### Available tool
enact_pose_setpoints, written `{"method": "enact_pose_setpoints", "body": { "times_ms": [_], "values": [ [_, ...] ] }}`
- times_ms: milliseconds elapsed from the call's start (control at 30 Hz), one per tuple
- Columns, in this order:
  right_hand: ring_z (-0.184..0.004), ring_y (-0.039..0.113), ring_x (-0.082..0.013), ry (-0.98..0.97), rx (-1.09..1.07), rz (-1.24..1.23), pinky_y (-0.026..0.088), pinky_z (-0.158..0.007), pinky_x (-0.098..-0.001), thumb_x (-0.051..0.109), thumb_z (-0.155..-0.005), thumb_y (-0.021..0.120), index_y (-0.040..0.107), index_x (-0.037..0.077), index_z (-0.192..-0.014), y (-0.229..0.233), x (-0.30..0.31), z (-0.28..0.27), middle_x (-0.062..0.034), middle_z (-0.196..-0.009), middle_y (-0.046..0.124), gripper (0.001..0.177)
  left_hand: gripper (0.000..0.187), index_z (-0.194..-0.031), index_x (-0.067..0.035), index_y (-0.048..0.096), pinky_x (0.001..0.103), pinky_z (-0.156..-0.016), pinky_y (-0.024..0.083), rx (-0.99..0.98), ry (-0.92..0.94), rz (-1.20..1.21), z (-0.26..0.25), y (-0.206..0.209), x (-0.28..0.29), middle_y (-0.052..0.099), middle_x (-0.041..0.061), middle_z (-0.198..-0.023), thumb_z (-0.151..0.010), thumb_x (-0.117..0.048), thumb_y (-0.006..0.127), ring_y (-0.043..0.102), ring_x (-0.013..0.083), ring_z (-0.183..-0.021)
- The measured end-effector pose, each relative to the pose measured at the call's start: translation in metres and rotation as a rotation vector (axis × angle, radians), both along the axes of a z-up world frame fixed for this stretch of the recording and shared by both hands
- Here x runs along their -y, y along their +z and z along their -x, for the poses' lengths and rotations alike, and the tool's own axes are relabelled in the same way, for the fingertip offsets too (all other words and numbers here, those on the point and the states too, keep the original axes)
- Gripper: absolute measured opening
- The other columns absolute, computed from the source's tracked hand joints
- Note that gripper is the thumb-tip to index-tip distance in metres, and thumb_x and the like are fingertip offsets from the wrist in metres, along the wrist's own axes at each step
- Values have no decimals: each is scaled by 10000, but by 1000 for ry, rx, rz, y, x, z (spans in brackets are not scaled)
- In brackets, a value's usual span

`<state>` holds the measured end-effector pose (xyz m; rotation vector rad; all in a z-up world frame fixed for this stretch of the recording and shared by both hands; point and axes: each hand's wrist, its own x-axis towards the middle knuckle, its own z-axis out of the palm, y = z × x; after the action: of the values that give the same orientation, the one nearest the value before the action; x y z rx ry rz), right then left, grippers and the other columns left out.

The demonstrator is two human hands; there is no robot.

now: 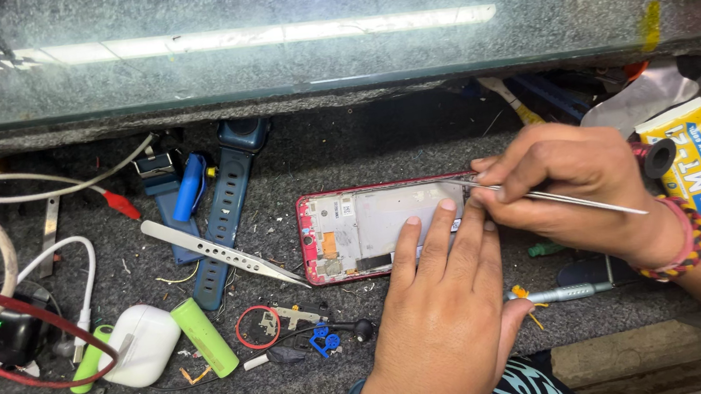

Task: The person uses tweezers to carefully manipulate small components and connectors inside a disassembled smartphone. They repeatedly adjust and reposition internal parts on the circuit board while the phone remains open on a cluttered workbench.

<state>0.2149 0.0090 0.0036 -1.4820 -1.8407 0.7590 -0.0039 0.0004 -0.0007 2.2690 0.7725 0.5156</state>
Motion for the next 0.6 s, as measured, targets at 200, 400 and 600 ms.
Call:
{"method": "enact_pose_setpoints", "body": {
  "times_ms": [200, 400, 600],
  "values": [
    [-892, 767, -184, 50, 0, -90, 649, -914, -338, 4, -808, 845, 658, 33, -800, -2, 0, 7, -76, -867, 719, 190, 736, -1343, 108, 567, 589, -1205, 277, 4, -13, 20, 0, -1, 0, 544, 273, -1437, -840, -395, 757, 435, 429, -1438],
    [-891, 783, -214, 18, -123, 65, 639, -789, -297, 3, -826, 810, 683, 28, -846, -4, -6, 7, -121, -921, 751, 131, 717, -1332, 108, 574, 581, -1205, 279, 8, 9, -18, 1, 1, 1, 548, 268, -1455, -841, -385, 747, 428, 424, -1451],
    [-906, 787, -227, 102, -4, -74, 622, -772, -302, 28, -819, 827, 666, 53, -836, -2, -9, 14, -104, -904, 753, 164, 695, -1311, 115, 594, 594, -1214, 270, -5, -29, 13, 3, 0, 0, 572, 264, -1368, -844, -377, 748, 447, 429, -1424]
  ]
}}
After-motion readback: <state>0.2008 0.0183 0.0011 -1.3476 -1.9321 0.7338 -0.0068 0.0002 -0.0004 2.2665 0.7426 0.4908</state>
